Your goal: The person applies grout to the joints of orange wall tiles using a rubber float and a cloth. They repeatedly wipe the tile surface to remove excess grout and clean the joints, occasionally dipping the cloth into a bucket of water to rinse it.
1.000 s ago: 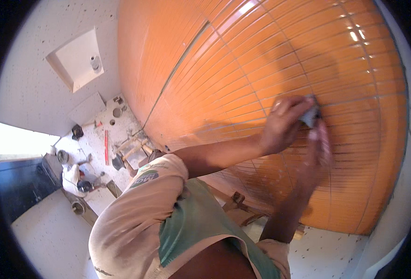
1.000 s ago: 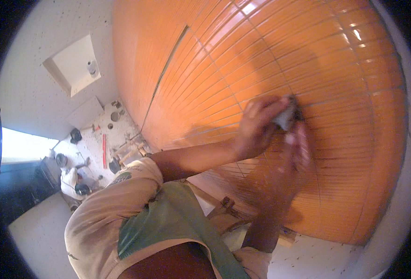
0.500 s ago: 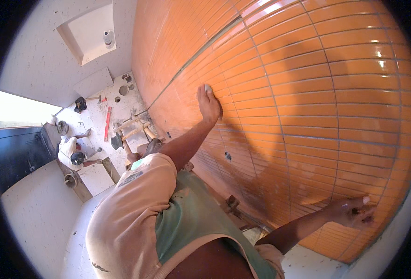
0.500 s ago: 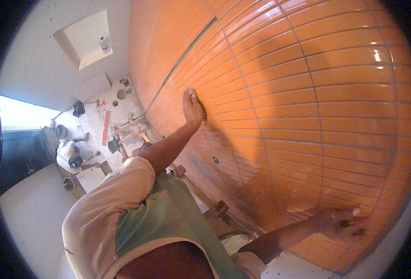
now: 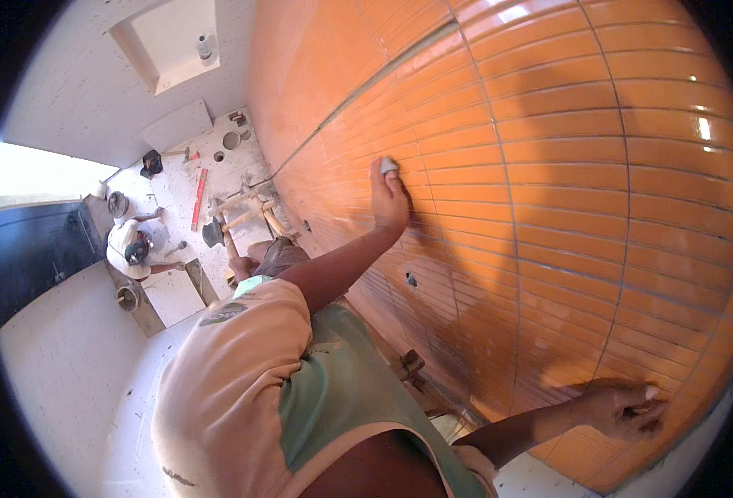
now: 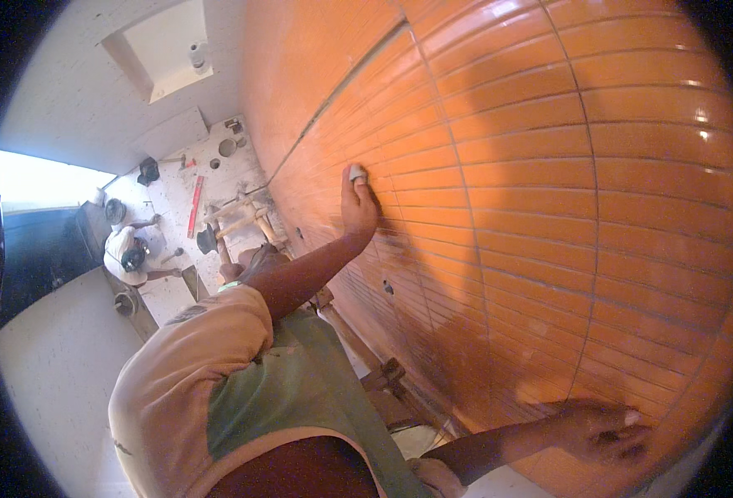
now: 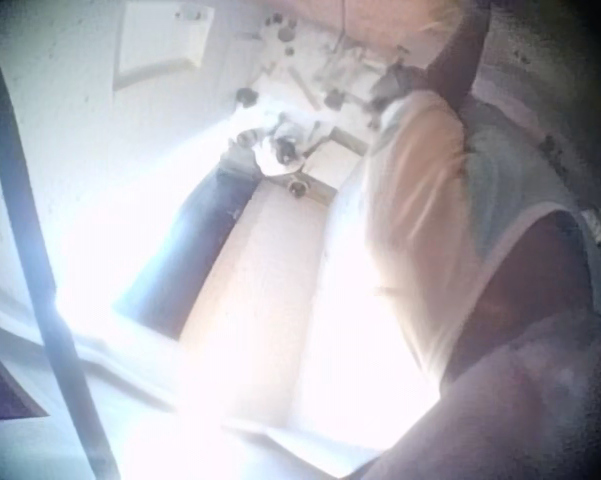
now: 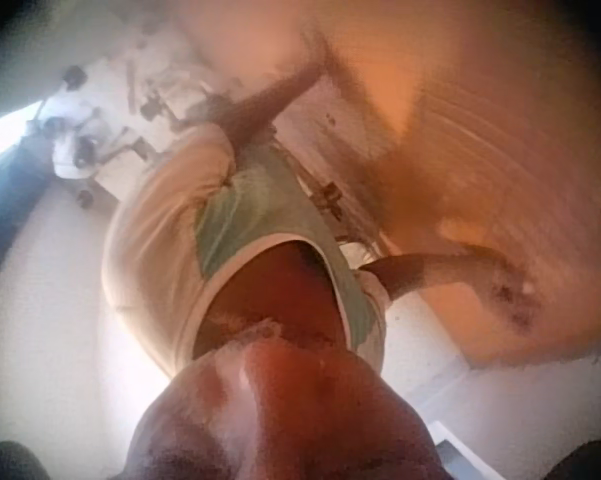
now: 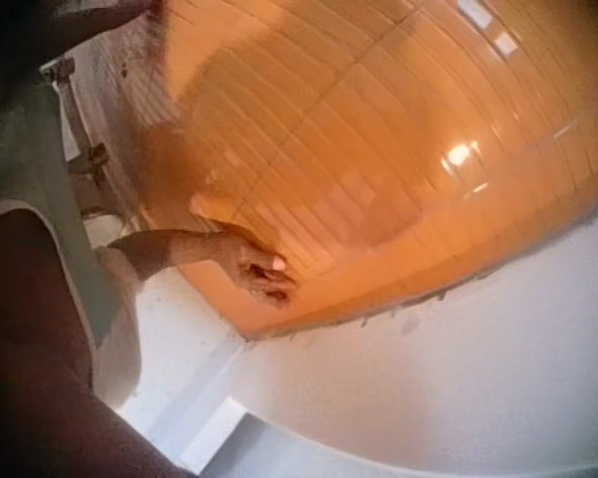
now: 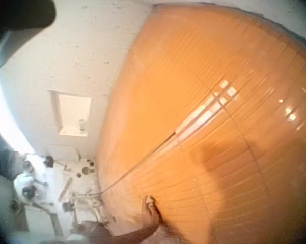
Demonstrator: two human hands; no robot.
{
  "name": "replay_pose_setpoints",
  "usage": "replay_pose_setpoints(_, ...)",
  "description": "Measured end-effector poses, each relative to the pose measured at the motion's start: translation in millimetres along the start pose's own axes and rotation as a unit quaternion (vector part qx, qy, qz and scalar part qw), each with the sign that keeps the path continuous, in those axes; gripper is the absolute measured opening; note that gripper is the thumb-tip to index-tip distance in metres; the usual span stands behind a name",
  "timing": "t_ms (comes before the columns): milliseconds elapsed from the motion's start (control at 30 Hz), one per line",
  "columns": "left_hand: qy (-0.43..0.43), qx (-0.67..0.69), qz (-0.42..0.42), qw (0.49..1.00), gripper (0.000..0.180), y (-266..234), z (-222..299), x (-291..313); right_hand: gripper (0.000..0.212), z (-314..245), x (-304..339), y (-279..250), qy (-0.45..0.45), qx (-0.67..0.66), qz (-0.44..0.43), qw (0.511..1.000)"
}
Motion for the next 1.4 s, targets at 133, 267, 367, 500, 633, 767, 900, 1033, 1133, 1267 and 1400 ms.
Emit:
replay_pose_setpoints(133,0.082,0.066,-0.014,0.994,0.047,25,72,-27,0.046,-18,-2,-2,-0.007,0.033,-0.015,0.999)
replay_pose_setpoints(267,0.383,0.087,-0.171,0.904,0.049,89,280,-77,0.046,-23,-12,1,0.011,0.113,-0.011,0.993)
replay_pose_setpoints(367,0.549,0.085,-0.135,0.82,0.046,134,390,-116,0.044,-31,-9,6,-0.054,0.016,-0.002,0.998)
replay_pose_setpoints(500,0.473,0.06,-0.115,0.872,0.03,154,438,-230,0.042,-43,-12,9,0.021,0.021,-0.02,0.999)
replay_pose_setpoints(633,0.283,0.03,0.062,0.957,0.03,82,286,-373,0.045,-71,-25,17,-0.007,0.038,-0.012,0.999)
replay_pose_setpoints(767,0.002,0.144,0.059,0.988,0.034,36,137,-426,0.045,-23,-11,22,-0.059,0.042,-0.018,0.997)
replay_pose_setpoints(900,0.234,0.064,-0.003,0.97,0.032,128,325,-396,0.044,-21,5,28,-0.011,0.046,-0.004,0.999)
replay_pose_setpoints(1033,0.475,0.031,-0.1,0.873,0.041,179,513,-340,0.041,-50,-19,20,0.0,0.05,-0.015,0.999)
replay_pose_setpoints(1133,0.452,0.052,0.011,0.891,0.042,180,529,-389,0.037,-47,-22,7,-0.056,0.087,-0.013,0.995)
replay_pose_setpoints(1267,0.29,-0.035,-0.01,0.956,0.037,127,436,-510,0.034,-50,-22,3,-0.038,0.061,0.008,0.997)
replay_pose_setpoints(1400,0.328,-0.046,0.015,0.943,0.034,109,417,-481,0.032,-72,-38,15,0.003,0.079,-0.027,0.997)
Point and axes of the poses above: each hand's wrist, its own x-axis away from the middle knuckle, its own y-axis out of the palm, z = x × y, the point moved 6 cm from there along -x, towards the middle knuckle, and after that the axes turned 6 degrees about x, right-handed, at the moved point
